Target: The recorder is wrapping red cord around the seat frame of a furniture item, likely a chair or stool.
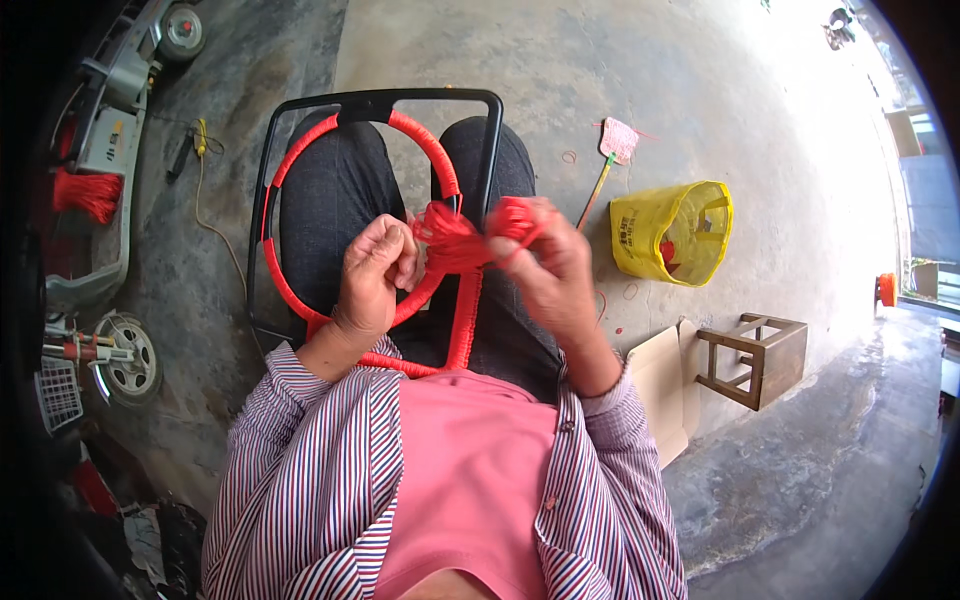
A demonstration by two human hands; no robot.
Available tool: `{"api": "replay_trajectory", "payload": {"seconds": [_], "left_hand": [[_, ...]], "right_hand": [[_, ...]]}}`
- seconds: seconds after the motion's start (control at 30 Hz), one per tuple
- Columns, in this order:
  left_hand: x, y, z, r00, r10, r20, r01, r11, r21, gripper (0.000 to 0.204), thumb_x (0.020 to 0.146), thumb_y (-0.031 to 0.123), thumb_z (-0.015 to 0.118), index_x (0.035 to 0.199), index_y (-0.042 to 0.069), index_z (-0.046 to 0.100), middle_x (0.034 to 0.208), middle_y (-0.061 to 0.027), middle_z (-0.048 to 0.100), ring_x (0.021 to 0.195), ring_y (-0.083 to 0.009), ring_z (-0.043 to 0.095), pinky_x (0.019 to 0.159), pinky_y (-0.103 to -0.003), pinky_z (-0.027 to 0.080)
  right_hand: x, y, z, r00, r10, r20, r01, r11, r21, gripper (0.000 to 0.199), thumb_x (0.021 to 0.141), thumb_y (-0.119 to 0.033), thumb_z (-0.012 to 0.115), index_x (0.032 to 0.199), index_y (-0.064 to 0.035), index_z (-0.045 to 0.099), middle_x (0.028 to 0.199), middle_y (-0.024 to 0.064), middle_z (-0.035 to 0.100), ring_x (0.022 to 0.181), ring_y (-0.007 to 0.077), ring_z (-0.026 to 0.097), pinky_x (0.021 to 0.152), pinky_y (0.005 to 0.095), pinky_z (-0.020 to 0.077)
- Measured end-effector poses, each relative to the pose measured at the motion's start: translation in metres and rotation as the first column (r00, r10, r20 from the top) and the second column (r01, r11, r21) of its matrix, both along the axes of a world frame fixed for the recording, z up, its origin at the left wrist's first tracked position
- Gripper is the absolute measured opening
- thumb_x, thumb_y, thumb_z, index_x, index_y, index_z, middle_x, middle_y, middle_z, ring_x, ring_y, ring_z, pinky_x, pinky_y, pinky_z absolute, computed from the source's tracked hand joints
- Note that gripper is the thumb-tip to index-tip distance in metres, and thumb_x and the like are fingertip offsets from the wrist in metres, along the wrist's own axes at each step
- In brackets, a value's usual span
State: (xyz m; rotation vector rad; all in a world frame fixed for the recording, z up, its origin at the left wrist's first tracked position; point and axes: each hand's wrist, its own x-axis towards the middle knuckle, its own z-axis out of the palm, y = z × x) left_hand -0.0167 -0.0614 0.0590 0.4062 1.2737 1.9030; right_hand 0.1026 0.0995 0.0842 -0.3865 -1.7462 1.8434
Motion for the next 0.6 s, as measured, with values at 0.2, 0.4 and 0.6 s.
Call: {"api": "replay_trajectory", "payload": {"seconds": [0.2, 0.4, 0.6], "left_hand": [[-0.009, 0.007, 0.001, 0.968, -0.011, 0.251, 0.067, 0.974, -0.217, 0.020, 0.098, 0.025, 0.043, 0.094, 0.007, 0.051, 0.064, 0.0017, 0.044, 0.051, -0.0051, 0.036, 0.048, -0.019, 0.031], [-0.007, 0.018, 0.019, 0.959, -0.106, 0.261, 0.163, 0.965, -0.207, 0.034, 0.093, 0.025, 0.042, 0.117, 0.003, 0.049, 0.076, -0.0033, 0.056, 0.059, -0.0091, 0.049, 0.053, -0.020, 0.038], [-0.013, 0.010, -0.004, 0.904, -0.308, 0.296, 0.351, 0.931, -0.102, 0.036, 0.084, 0.017, 0.041, 0.111, -0.002, 0.052, 0.086, -0.0112, 0.063, 0.066, -0.0177, 0.061, 0.057, -0.025, 0.050]], "right_hand": [[0.068, 0.057, -0.012, 0.857, 0.187, 0.480, -0.194, 0.980, -0.035, 0.015, 0.076, -0.009, 0.060, 0.088, -0.0007, 0.063, 0.081, 0.0006, 0.058, 0.076, 0.0074, 0.053, 0.070, 0.0239, 0.0446], [0.124, 0.138, -0.034, 0.906, -0.215, -0.364, -0.092, 0.740, -0.666, 0.018, 0.093, -0.026, 0.049, 0.091, -0.0098, 0.056, 0.098, 0.0088, 0.061, 0.083, 0.0192, 0.061, 0.082, 0.0450, 0.0462], [0.051, 0.048, -0.028, 0.995, -0.070, 0.067, 0.097, 0.738, -0.667, 0.027, 0.090, -0.021, 0.061, 0.112, -0.0060, 0.057, 0.068, -0.0061, 0.044, 0.054, 0.0044, 0.042, 0.048, 0.0192, 0.0360]]}}
